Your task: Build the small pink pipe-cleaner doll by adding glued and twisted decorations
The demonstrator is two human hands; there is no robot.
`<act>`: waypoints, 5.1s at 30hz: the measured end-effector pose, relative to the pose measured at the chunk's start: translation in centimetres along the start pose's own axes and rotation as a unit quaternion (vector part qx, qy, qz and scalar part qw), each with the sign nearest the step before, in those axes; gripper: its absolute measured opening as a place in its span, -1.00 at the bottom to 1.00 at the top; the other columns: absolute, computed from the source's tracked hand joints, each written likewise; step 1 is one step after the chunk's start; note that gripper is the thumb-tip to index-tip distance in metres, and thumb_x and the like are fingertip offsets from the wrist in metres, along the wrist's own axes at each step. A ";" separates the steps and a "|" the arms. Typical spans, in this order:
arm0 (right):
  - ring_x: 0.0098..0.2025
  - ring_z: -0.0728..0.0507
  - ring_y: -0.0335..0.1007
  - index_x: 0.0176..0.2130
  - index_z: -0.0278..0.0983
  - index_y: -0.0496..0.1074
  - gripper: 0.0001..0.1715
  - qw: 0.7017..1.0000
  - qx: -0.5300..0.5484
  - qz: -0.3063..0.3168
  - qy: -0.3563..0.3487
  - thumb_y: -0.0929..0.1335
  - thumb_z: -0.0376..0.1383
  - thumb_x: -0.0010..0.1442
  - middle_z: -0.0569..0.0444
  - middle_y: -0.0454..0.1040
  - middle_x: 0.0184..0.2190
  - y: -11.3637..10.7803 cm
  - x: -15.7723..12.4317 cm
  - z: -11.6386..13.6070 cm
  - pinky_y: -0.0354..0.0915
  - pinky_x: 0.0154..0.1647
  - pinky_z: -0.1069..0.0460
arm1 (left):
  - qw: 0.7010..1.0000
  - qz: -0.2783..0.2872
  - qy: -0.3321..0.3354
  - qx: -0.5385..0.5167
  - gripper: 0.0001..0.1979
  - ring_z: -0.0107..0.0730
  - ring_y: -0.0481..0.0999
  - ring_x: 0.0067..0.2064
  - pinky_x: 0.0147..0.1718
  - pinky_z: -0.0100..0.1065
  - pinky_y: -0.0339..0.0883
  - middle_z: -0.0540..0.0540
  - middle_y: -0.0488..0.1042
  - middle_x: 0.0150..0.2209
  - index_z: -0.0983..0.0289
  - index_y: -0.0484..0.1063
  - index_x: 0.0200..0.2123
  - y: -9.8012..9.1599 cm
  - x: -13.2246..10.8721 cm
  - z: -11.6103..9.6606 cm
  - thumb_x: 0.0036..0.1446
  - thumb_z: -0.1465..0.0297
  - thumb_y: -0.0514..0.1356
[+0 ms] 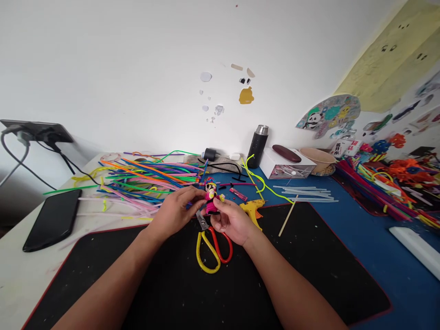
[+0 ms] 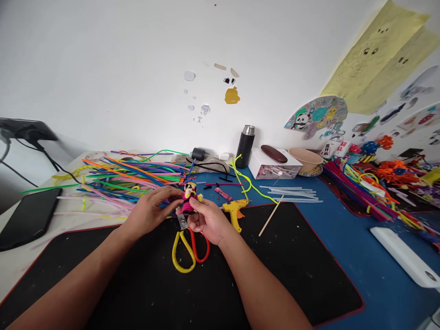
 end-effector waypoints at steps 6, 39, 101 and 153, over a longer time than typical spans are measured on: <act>-0.63 0.06 0.29 -0.23 -0.29 0.53 -0.54 1.000 0.001 -0.003 -0.003 0.58 0.02 0.15 -0.05 0.69 -0.29 -0.2 0.0 0.1 -0.10 -0.65 0.12 | 1.000 0.017 -0.017 -0.010 -0.79 -0.18 0.67 -0.13 -0.09 -0.25 0.48 0.16 0.69 -0.13 0.18 0.59 -0.02 0.1 0.0 0.3 0.39 0.24 0.24; -0.64 0.06 0.28 -0.21 -0.27 0.53 -0.57 1.000 -0.006 -0.013 0.001 0.57 0.01 0.18 -0.03 0.68 -0.30 -0.4 0.0 -0.1 -0.08 -0.64 0.11 | 0.999 0.026 0.003 0.033 -0.78 -0.19 0.66 -0.14 -0.12 -0.26 0.50 0.18 0.68 -0.12 0.20 0.59 0.01 0.3 0.0 0.0 0.42 0.32 0.18; -0.66 0.05 0.25 -0.26 -0.25 0.46 -0.49 0.995 -0.026 -0.098 -0.020 0.63 0.00 0.04 0.19 0.46 -0.54 -0.8 0.0 0.6 -0.08 -0.68 0.13 | 0.893 0.044 -0.262 -0.362 -0.68 -0.17 0.63 -0.07 -0.02 -0.16 0.49 0.16 0.63 -0.11 0.25 0.49 -0.01 3.2 -0.7 2.3 0.27 0.20 0.33; -0.64 -0.10 0.35 -0.29 -0.14 0.57 -0.81 0.851 -0.449 -0.183 -0.202 0.41 -0.13 0.34 0.13 0.54 -0.59 -1.2 -0.7 2.4 0.25 -0.53 0.01 | 0.650 -0.055 -0.477 -0.589 -0.66 -0.41 0.63 -0.38 -0.36 -0.44 0.58 0.07 0.65 -0.33 0.33 0.55 -0.17 4.4 -2.1 3.0 -0.04 0.61 0.48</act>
Point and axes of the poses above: each hand's wrist, its own x-axis towards the middle knuckle, its own y-axis out of the palm, z = x × y, the point moved 6 cm from there along x, towards the middle knuckle
